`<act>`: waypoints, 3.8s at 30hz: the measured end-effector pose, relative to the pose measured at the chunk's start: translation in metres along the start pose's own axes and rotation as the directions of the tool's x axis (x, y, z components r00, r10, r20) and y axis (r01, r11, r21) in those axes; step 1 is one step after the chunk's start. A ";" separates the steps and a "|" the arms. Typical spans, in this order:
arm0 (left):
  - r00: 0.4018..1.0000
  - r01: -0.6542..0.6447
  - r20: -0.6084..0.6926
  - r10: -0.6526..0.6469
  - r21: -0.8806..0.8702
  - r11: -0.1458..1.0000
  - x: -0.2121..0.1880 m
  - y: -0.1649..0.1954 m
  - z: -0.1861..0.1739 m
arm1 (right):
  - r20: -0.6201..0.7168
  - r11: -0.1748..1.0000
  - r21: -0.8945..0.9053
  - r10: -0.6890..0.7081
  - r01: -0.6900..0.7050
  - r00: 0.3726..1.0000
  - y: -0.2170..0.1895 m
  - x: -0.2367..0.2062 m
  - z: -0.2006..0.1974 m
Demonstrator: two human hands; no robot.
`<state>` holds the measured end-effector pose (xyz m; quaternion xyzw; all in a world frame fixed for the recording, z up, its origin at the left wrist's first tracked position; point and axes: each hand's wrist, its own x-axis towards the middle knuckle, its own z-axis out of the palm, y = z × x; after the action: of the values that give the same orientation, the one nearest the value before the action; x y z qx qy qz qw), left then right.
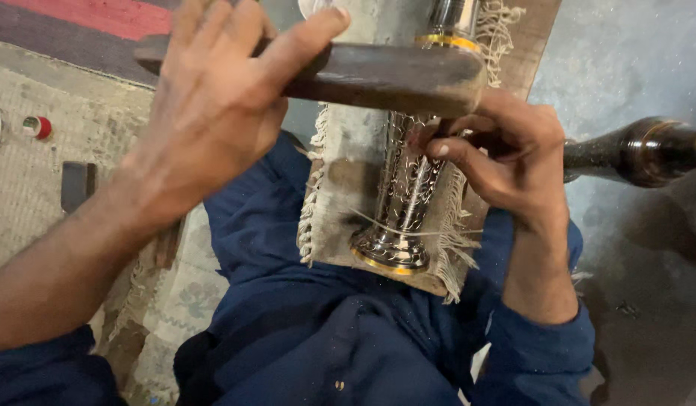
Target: The person sits cross-legged on the floor with an ornate brass vase on a cloth pad and repeatedly strikes a punch held against the vase surface using a wooden mallet, repositioning the punch to work different spots of the patterned body. They occasionally retie the string around the vase and resume hammering.
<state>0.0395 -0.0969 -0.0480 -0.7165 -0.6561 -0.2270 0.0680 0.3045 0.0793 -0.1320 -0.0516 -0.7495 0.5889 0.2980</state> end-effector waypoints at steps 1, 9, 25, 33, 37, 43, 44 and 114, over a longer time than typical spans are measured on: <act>1.000 0.006 -0.015 -0.006 0.002 1.000 0.001 0.000 0.000 | -0.005 0.999 -0.039 0.005 -0.005 1.000 0.000 0.000 0.001; 0.995 0.065 0.080 -0.062 -0.032 0.997 -0.005 0.000 0.007 | -0.143 0.999 0.008 0.046 -0.045 0.989 -0.010 0.004 0.013; 0.993 0.083 -0.046 -0.110 -0.394 0.915 -0.019 -0.005 0.009 | 0.038 0.953 -0.302 0.026 -0.013 0.999 -0.022 0.014 0.004; 0.965 0.236 -0.015 -0.262 -0.391 0.890 -0.024 -0.003 0.015 | 0.120 0.967 -0.249 -0.028 0.057 0.992 -0.016 0.017 -0.004; 0.989 0.149 -0.001 -0.149 -0.061 0.987 -0.030 -0.008 0.016 | -0.138 0.993 0.044 -0.104 0.111 0.985 -0.002 0.006 -0.005; 0.871 0.491 0.241 -0.429 -0.489 0.721 -0.047 -0.026 0.040 | -0.576 0.978 0.167 -0.006 0.125 0.818 0.023 -0.020 -0.010; 0.834 0.551 0.308 -0.458 -0.517 0.656 -0.049 -0.029 0.047 | -0.581 0.994 0.086 -0.010 0.074 0.814 0.026 -0.022 -0.008; 0.991 -0.037 -0.072 -0.116 -0.958 0.283 -0.024 0.022 0.080 | -0.605 0.377 0.794 0.555 -0.477 -0.571 -0.083 -0.317 0.148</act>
<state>0.0784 -0.0900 -0.1246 -0.5819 -0.4016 -0.6212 -0.3379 0.5106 -0.2079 -0.1971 -0.8389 -0.0958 0.4243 0.3271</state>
